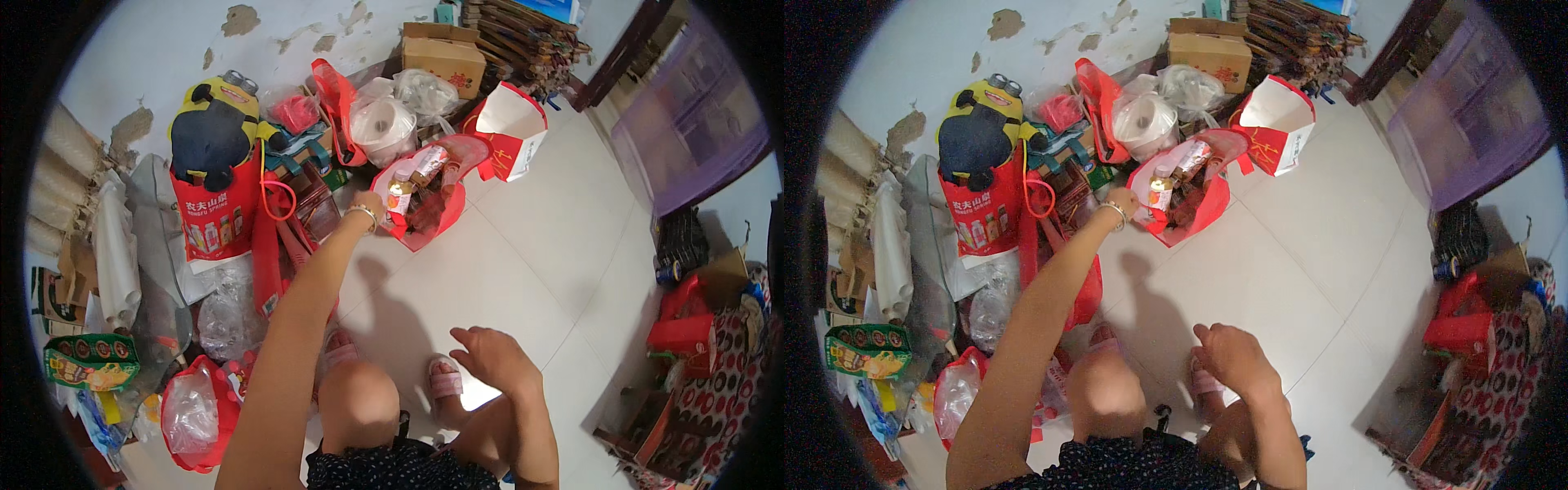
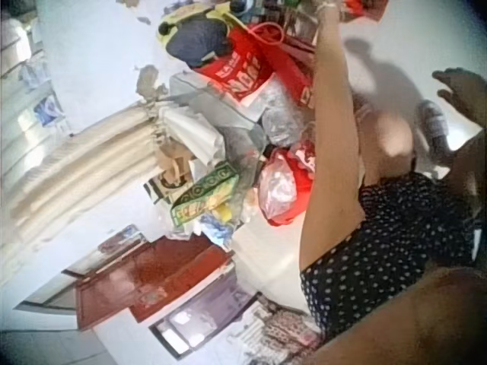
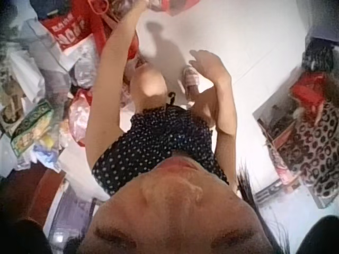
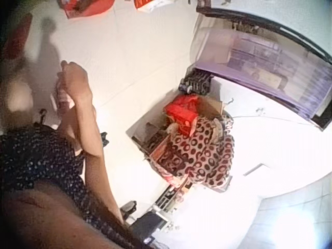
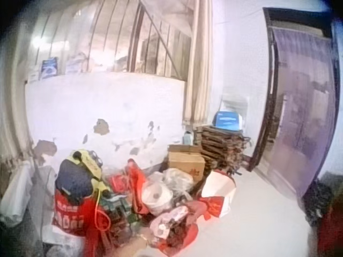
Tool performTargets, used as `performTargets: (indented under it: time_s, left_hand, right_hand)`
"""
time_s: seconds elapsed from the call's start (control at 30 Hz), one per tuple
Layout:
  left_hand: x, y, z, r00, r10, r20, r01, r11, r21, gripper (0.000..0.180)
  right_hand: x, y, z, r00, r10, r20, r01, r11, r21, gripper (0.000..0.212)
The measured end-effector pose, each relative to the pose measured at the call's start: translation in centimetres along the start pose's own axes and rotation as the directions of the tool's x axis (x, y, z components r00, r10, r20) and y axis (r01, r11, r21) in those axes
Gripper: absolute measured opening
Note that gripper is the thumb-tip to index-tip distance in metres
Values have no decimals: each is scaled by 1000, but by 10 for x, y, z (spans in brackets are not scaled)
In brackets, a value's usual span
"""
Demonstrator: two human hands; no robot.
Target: The person cleans the floor with a cloth by hand, moving around a room with various bags and household items, and later uses water from a basin.
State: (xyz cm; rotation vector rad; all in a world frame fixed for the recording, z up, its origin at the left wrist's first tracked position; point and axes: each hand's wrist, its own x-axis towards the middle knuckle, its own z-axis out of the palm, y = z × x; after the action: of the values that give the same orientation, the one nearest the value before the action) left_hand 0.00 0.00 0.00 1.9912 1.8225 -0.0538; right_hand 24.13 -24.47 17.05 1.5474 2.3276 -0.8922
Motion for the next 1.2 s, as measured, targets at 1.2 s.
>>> performTargets:
  time_s: [1.2]
  left_hand:
    - [68,-157,-70,850,-426,-309,336,891,-305,23]
  right_hand:
    - [20,1,-18,996,6,88,-8,1000,19,28]
